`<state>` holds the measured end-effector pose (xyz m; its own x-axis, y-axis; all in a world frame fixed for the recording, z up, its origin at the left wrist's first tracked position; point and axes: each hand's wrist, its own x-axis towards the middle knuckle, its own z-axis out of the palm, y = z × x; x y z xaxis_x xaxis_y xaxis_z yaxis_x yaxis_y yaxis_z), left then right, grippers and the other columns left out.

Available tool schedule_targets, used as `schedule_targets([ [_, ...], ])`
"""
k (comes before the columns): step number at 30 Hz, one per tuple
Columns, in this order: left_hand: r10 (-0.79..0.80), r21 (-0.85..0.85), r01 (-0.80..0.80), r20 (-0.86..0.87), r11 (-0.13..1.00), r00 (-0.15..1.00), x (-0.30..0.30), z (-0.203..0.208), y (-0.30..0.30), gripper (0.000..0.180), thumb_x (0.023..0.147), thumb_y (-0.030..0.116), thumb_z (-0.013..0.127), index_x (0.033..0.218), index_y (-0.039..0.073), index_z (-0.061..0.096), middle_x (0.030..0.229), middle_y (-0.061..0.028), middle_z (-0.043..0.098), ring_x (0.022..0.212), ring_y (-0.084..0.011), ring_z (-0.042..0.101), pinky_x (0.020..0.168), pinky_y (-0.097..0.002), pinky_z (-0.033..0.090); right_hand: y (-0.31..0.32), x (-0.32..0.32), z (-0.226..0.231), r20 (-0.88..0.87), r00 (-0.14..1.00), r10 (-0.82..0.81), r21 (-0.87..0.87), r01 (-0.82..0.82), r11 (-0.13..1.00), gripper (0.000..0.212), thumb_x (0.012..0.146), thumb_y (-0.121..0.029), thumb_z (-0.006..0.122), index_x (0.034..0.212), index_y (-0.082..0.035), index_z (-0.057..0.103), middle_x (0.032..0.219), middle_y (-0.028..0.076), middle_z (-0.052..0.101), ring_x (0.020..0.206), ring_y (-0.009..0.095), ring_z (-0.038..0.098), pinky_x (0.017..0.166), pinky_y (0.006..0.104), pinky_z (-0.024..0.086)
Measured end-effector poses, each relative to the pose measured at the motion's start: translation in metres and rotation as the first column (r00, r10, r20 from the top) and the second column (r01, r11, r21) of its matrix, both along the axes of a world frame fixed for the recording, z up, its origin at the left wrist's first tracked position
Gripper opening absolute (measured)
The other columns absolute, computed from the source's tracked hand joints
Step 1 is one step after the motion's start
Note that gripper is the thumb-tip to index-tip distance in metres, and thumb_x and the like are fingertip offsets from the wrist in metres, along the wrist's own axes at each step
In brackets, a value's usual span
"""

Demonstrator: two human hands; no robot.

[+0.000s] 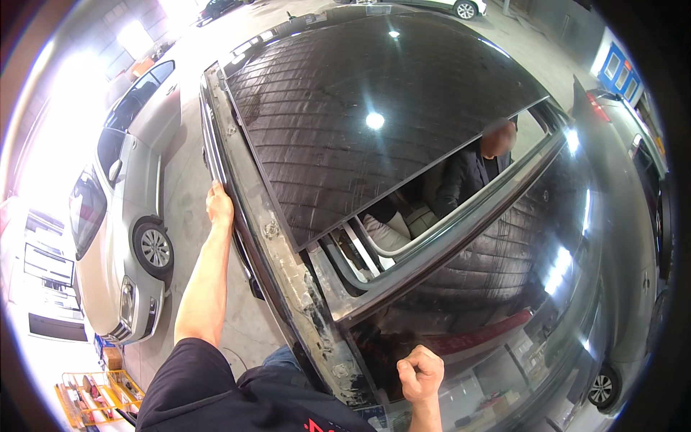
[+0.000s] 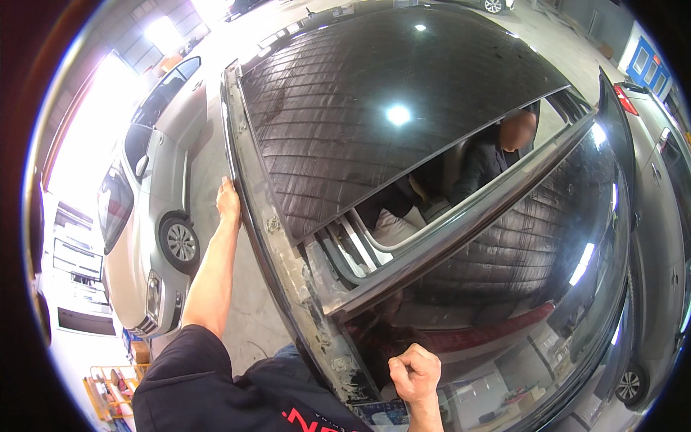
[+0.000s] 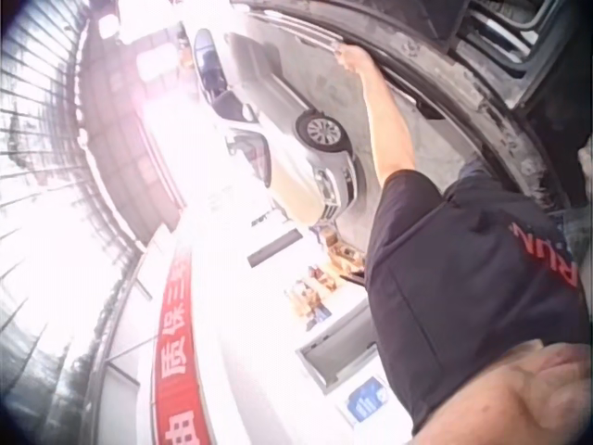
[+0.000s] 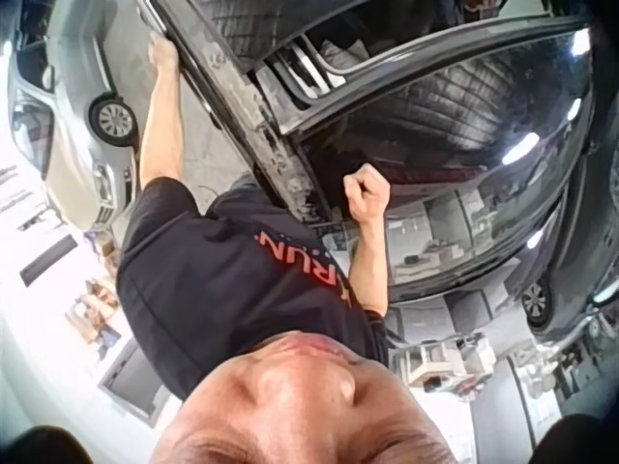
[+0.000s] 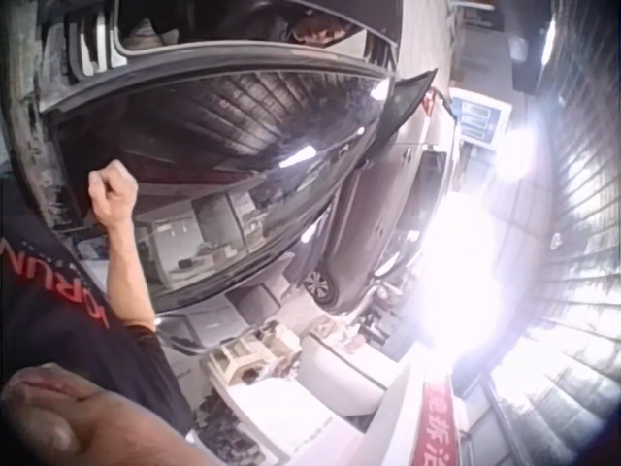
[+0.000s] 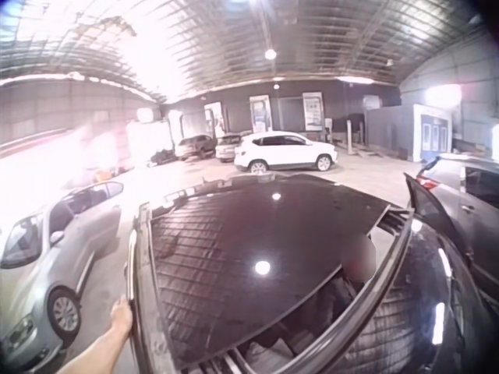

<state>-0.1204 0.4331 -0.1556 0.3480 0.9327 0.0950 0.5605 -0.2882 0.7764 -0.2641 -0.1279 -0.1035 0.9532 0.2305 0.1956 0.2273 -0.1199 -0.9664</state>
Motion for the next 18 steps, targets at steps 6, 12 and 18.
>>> schedule_targets([
  [6, 0.002, 0.056, 0.000, -0.036, 0.998, 0.999, 0.000, 0.003, 0.004, 0.067, 0.104, 0.057, 0.035, 0.135, 0.005, 0.061, 0.134, -0.0265, 0.060, 0.129, -0.0422, 0.054, 0.109, -0.0480, 0.041, 0.000, 0.002, 0.000, 0.017, 1.000, 0.014, 0.011, -0.014, 1.000, 0.014, 0.074, -0.004, 0.068, 0.065, -0.002, 0.057, 0.060, 0.007, 0.055, 0.051, 0.017, 0.050, 0.049, 0.0301, 0.037],
  [12, -0.069, 0.017, 0.069, -0.046, 0.997, 0.997, 0.000, 0.026, -0.010, 0.068, 0.103, 0.056, 0.040, 0.137, 0.000, 0.058, 0.134, -0.0226, 0.061, 0.127, -0.0353, 0.056, 0.107, -0.0432, 0.042, 0.000, 0.001, 0.002, -0.016, 1.000, 0.012, 0.009, -0.011, 1.000, 0.016, 0.075, -0.005, 0.069, 0.065, -0.002, 0.058, 0.059, 0.007, 0.056, 0.051, 0.017, 0.050, 0.049, 0.0301, 0.037],
  [18, -0.029, -0.086, 0.024, -0.055, 0.996, 0.998, 0.013, 0.043, -0.030, 0.073, 0.098, 0.059, 0.047, 0.140, -0.001, 0.054, 0.137, -0.0271, 0.057, 0.131, -0.0398, 0.053, 0.110, -0.0466, 0.041, -0.001, 0.001, -0.003, 0.011, 0.999, 0.030, 0.015, -0.030, 0.999, 0.016, 0.076, -0.005, 0.070, 0.065, -0.002, 0.058, 0.060, 0.007, 0.056, 0.051, 0.017, 0.050, 0.049, 0.0296, 0.037],
])
